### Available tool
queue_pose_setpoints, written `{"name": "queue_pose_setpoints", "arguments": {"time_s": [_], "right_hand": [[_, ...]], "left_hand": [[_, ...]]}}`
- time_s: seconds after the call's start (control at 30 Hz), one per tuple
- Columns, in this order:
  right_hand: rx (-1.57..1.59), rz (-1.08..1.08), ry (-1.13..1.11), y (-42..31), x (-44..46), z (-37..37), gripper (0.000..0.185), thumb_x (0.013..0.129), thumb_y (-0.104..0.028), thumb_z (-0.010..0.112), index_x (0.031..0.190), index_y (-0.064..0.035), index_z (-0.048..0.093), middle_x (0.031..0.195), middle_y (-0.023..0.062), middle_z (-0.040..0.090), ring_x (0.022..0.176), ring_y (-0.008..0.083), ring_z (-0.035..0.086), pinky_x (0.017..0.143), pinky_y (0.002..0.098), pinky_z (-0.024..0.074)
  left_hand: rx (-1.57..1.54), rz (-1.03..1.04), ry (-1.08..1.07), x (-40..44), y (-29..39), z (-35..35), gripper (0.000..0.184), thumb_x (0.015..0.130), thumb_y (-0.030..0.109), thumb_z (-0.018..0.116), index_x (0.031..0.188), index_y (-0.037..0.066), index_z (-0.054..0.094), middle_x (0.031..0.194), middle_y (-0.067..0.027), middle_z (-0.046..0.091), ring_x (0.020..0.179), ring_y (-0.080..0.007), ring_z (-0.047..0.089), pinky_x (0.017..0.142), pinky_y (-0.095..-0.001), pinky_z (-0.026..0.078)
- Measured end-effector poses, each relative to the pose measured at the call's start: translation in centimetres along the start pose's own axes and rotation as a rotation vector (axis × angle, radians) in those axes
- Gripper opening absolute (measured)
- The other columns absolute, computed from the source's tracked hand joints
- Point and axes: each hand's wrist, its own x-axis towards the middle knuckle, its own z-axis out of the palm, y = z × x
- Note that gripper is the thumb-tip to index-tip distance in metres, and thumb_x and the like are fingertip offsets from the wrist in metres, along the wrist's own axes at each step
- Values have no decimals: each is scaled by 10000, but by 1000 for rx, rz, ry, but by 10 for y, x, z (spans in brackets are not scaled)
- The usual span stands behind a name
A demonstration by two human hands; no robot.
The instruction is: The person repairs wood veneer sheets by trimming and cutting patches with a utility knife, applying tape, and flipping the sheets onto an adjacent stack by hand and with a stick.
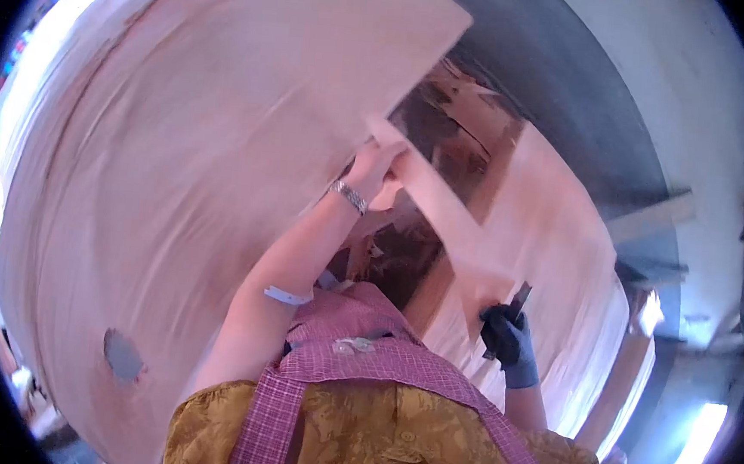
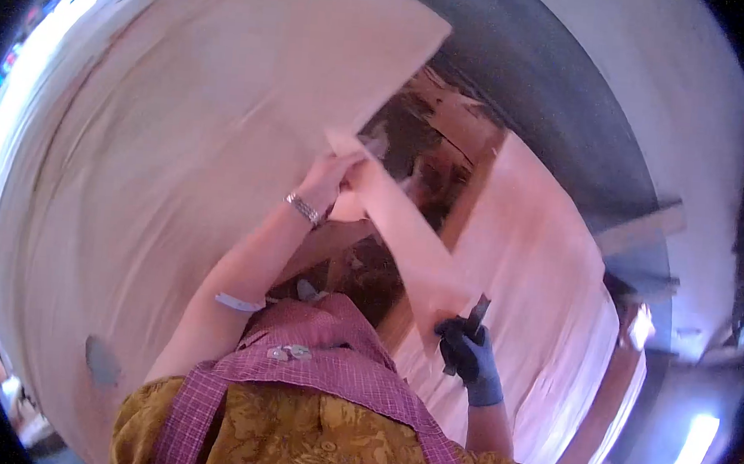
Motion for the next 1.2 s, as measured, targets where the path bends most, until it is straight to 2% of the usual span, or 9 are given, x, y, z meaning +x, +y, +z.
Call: {"name": "queue_pose_setpoints", "arguments": {"time_s": [0.17, 0.2, 0.33, 0.4, 0.6, 0.87, 0.93, 1.03, 1.2], "right_hand": [[-88, -123, -283, -17, 60, 93, 202, 832, -128, 707, 986, -7, 656, 663, 17, 586, 497, 107, 527, 458, 233, 407], [-150, -159, -354, -58, 167, 29, 213, 823, -94, 710, 1014, -11, 665, 730, 23, 629, 543, 109, 564, 486, 230, 434], [-282, -331, -719, -119, 281, 128, 246, 831, -49, 694, 1070, 1, 671, 846, 30, 673, 619, 86, 588, 543, 224, 465], [-319, -645, -853, -135, 313, 199, 234, 857, -95, 699, 1068, 5, 685, 828, 4, 674, 573, 56, 549, 522, 204, 433], [-605, -578, -1230, -108, 394, 383, 208, 899, -172, 671, 1043, -27, 707, 757, -28, 650, 528, 37, 496, 483, 201, 398], [-1084, -305, -1464, -63, 391, 484, 215, 878, -200, 637, 1023, -67, 724, 725, -31, 624, 514, 65, 485, 459, 230, 414], [-1213, -312, -1464, 50, 436, 504, 220, 871, -209, 645, 1020, -68, 725, 719, -25, 619, 525, 68, 493, 461, 238, 417], [-1335, -233, -1420, 69, 479, 494, 232, 861, -220, 656, 1007, -53, 722, 707, -10, 614, 531, 82, 498, 459, 247, 417], [-1502, -178, -1301, 49, 430, 463, 251, 854, -257, 681, 1020, -73, 722, 705, -7, 617, 533, 82, 495, 460, 268, 435]], "left_hand": [[-137, 245, 114, -72, 138, -112, 144, 901, 162, 652, 979, 45, 616, 917, -41, 657, 797, -142, 652, 643, -298, 560], [-169, 348, 186, 2, 134, -63, 135, 903, 163, 651, 979, 58, 617, 924, -33, 655, 809, -137, 647, 665, -294, 559], [-218, 827, 252, -38, 220, -169, 108, 906, 180, 650, 979, 105, 622, 961, 7, 642, 891, -120, 621, 794, -272, 539], [-249, 1017, 483, -111, 245, -164, 156, 905, 184, 653, 1030, 99, 617, 1020, 3, 642, 951, -125, 615, 837, -265, 523], [-349, 1230, 878, -174, 203, -283, 283, 884, 113, 662, 1152, 44, 601, 1089, -50, 639, 968, -189, 636, 785, -320, 563], [-599, 860, 1363, -227, 98, -403, 278, 856, 109, 671, 1123, 50, 622, 1060, -85, 640, 848, -191, 646, 684, -335, 560], [-644, 931, 1330, -199, -8, -484, 288, 861, 110, 672, 1136, 51, 612, 1045, -70, 651, 856, -190, 658, 685, -334, 571], [-726, 953, 1266, -157, -71, -494, 361, 854, 99, 689, 1184, 23, 566, 1056, -84, 656, 855, -200, 672, 672, -337, 590], [-781, 648, 1374, -174, -113, -452, 402, 843, 128, 686, 1197, -25, 571, 1085, -112, 643, 960, -210, 641, 770, -360, 555]]}}
